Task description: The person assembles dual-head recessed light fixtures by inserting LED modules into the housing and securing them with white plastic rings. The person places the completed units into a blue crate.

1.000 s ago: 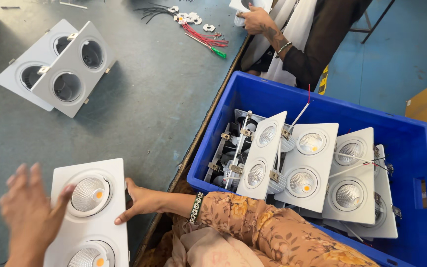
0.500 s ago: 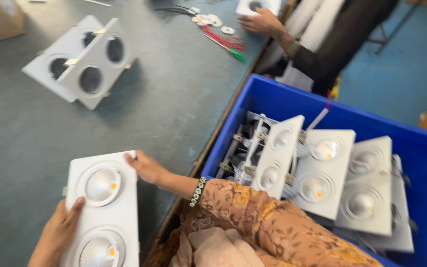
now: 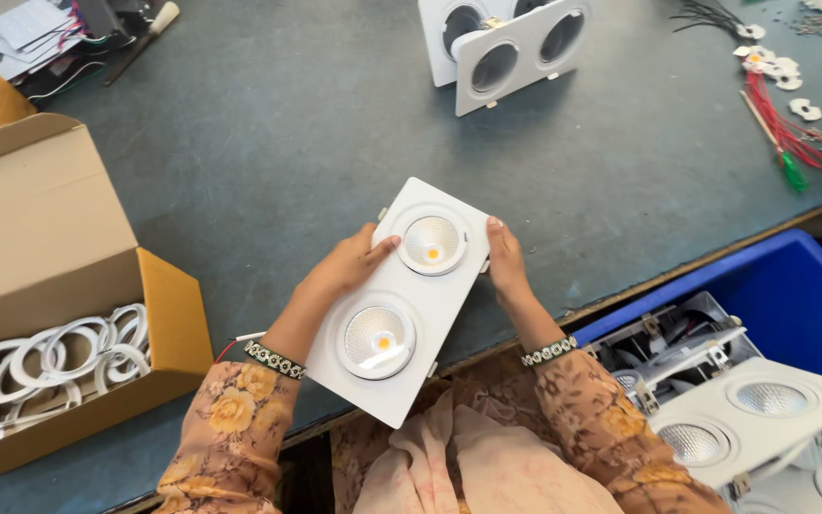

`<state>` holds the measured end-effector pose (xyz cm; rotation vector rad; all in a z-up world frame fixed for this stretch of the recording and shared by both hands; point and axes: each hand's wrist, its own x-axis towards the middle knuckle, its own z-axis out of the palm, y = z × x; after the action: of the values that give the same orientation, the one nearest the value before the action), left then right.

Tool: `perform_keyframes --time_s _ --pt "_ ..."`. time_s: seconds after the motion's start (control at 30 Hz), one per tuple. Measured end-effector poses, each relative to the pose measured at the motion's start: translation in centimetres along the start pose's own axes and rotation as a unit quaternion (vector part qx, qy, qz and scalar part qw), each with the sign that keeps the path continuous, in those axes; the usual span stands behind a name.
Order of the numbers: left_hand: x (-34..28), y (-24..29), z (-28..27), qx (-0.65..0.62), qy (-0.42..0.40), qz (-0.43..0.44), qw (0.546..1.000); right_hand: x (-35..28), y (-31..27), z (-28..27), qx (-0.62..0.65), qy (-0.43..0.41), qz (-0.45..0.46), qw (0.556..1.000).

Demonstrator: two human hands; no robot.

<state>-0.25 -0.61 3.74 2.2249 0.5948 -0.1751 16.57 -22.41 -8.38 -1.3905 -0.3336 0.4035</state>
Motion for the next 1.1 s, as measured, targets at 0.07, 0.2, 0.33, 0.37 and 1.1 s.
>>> perform_keyframes --time_s 0.07,0.2,0.33,0.37,1.1 --pt "0.5 0.1 -0.4 -0.003 0.011 0.01 1.0 0.4 -0.1 0.3 0.02 -0.008 0.004 1.0" --pt "0.9 -1.1 0.8 -0.032 0.039 0.076 0.996 0.5 -1.3 -0.1 -0.093 0.052 -0.005 0.994" --pt "1.9 -2.6 0.7 0.005 0.033 0.071 0.997 -1.6 -8.3 3.0 -0.449 0.109 -0.301 0.834" --pt "2.1 -3.3 1.0 -0.005 0.031 0.062 0.998 -2.3 -10.6 4.5 -0.459 0.077 -0.376 0.802" --pt "7.4 -10.5 1.4 0.033 0.05 0.252 0.966 -3.0 -14.0 14.2 -0.698 -0.091 -0.335 0.626"
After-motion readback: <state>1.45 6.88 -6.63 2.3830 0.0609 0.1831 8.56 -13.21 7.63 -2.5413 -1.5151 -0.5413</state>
